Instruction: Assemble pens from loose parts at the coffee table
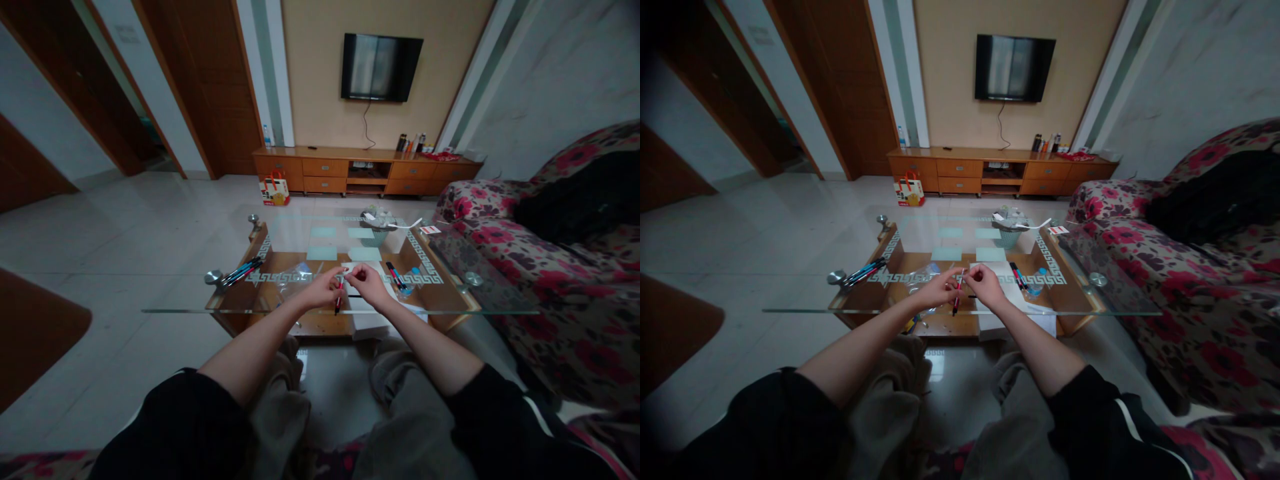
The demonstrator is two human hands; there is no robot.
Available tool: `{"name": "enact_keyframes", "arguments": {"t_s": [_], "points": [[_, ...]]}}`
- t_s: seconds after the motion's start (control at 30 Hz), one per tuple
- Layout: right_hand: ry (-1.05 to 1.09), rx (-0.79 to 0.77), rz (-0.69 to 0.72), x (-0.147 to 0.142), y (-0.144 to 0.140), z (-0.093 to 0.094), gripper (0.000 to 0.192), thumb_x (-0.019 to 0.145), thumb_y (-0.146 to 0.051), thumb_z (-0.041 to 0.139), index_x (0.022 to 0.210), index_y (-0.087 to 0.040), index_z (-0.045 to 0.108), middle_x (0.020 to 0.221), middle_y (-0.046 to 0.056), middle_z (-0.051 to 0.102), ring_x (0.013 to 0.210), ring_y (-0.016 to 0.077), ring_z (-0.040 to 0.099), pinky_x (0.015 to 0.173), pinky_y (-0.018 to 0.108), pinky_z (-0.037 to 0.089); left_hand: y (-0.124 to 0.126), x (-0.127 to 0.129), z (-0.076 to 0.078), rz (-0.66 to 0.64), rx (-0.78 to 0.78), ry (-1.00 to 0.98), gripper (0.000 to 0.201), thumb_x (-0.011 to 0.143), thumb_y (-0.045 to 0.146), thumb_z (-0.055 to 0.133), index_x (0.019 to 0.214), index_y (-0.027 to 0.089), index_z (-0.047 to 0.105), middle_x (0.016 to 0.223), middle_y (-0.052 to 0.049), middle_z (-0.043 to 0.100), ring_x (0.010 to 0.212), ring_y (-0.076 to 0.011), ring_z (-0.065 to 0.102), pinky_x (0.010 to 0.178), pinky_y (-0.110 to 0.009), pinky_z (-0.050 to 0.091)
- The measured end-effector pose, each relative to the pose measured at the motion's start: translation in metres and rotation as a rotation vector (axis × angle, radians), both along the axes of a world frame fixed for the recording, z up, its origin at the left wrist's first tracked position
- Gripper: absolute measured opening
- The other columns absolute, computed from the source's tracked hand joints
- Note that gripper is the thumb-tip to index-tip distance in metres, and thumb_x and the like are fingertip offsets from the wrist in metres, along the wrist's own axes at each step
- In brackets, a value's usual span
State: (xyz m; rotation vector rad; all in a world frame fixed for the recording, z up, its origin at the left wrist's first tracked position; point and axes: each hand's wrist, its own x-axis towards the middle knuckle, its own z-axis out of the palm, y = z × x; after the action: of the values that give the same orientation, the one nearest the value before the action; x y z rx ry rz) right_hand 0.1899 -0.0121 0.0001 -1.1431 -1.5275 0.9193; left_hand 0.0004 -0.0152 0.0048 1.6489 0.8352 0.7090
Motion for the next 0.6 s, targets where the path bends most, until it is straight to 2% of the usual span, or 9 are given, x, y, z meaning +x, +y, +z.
{"name": "enact_keyframes", "arguments": {"t_s": [0.13, 0.3, 0.6], "points": [[-0.166, 0.086, -0.011, 0.019, -0.002, 0.001, 0.018, 0.081, -0.035, 0.067, 0.084, -0.020, 0.059, 0.077, 0.001, 0.064, 0.068, 0.0154, 0.059, 0.066, 0.028, 0.047, 0.003, -0.002, -0.003, 0.027, 0.026, 0.003, 0.070, 0.081, 0.024, 0.068, 0.144, 0.018, 0.037, 0.078, 0.000, 0.062, 0.060, -0.0128, 0.062, 0.057, -0.025, 0.054], [-0.393, 0.143, 0.082, 0.041, -0.010, -0.002, 0.009, 0.087, -0.025, 0.058, 0.090, -0.020, 0.064, 0.081, 0.001, 0.069, 0.070, 0.0149, 0.061, 0.069, 0.027, 0.046, 0.007, -0.005, -0.007, 0.071, 0.118, 0.073, 0.062, 0.082, 0.023, 0.065, 0.140, 0.019, 0.043, 0.084, -0.002, 0.064, 0.067, -0.0132, 0.062, 0.058, -0.023, 0.053], [-0.651, 0.158, 0.270, 0.038, -0.016, -0.001, 0.018, 0.082, -0.009, 0.060, 0.095, -0.019, 0.068, 0.089, 0.003, 0.071, 0.071, 0.0139, 0.061, 0.069, 0.025, 0.045, 0.008, -0.005, -0.007, 0.104, 0.193, 0.129, 0.052, 0.081, 0.024, 0.065, 0.131, 0.019, 0.049, 0.082, -0.001, 0.064, 0.066, -0.0124, 0.061, 0.060, -0.023, 0.053]]}}
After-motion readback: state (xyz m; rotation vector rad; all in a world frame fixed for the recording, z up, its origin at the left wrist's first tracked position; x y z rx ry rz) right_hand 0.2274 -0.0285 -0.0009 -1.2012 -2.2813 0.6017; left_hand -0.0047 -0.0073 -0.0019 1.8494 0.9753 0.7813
